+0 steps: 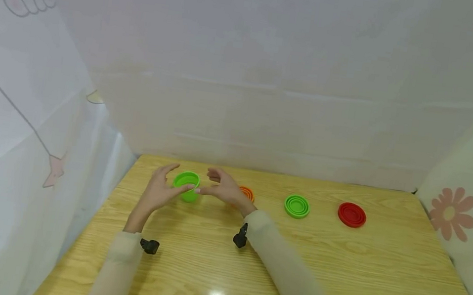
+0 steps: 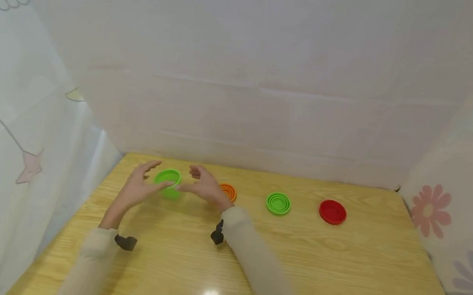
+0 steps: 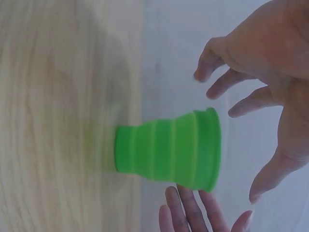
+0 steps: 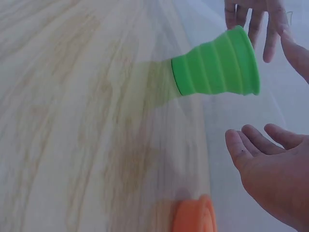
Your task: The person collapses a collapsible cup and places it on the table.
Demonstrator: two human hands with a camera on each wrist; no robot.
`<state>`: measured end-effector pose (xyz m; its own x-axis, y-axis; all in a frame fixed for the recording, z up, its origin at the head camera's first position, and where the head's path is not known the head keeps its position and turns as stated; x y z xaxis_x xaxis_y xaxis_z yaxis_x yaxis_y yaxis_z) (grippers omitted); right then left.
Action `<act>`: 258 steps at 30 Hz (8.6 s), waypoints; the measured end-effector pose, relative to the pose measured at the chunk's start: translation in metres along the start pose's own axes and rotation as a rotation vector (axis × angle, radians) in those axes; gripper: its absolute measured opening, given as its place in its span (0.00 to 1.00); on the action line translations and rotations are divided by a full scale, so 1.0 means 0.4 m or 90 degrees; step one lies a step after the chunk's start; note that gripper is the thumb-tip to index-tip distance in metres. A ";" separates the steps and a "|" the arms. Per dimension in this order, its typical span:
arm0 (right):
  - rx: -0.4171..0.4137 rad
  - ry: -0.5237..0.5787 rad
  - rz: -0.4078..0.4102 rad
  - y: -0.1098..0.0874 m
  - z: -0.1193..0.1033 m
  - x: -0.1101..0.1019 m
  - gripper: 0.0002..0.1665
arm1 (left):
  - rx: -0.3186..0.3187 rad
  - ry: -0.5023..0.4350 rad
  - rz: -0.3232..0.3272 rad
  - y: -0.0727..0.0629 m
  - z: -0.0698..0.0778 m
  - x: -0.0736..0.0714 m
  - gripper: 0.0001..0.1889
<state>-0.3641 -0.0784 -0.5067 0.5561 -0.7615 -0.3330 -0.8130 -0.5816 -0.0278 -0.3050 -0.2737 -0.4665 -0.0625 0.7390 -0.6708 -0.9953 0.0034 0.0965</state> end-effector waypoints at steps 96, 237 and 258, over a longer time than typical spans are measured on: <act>0.051 -0.018 0.153 -0.531 0.113 -0.282 0.32 | 0.022 -0.340 -0.268 -0.123 0.282 0.467 0.29; 0.085 0.033 0.077 -0.534 0.148 -0.283 0.28 | 0.050 -0.301 -0.479 -0.100 0.314 0.506 0.12; 0.101 0.183 0.111 -0.544 0.159 -0.271 0.29 | -0.077 -0.499 -0.368 -0.109 0.254 0.526 0.20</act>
<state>-0.2584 0.1490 -0.5246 0.4146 -0.9074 -0.0683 -0.9038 -0.4019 -0.1473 -0.2675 -0.0499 -0.5371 0.4606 0.8830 0.0909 -0.8605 0.4693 -0.1982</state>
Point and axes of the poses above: each hand's wrist, its own y-axis towards the middle knuckle, its own x-axis out of the palm, z = x × y, the point moved 7 cm from there along y, towards the middle knuckle, and after that the axes turned 2 degrees about -y, right-handed, at the moved point
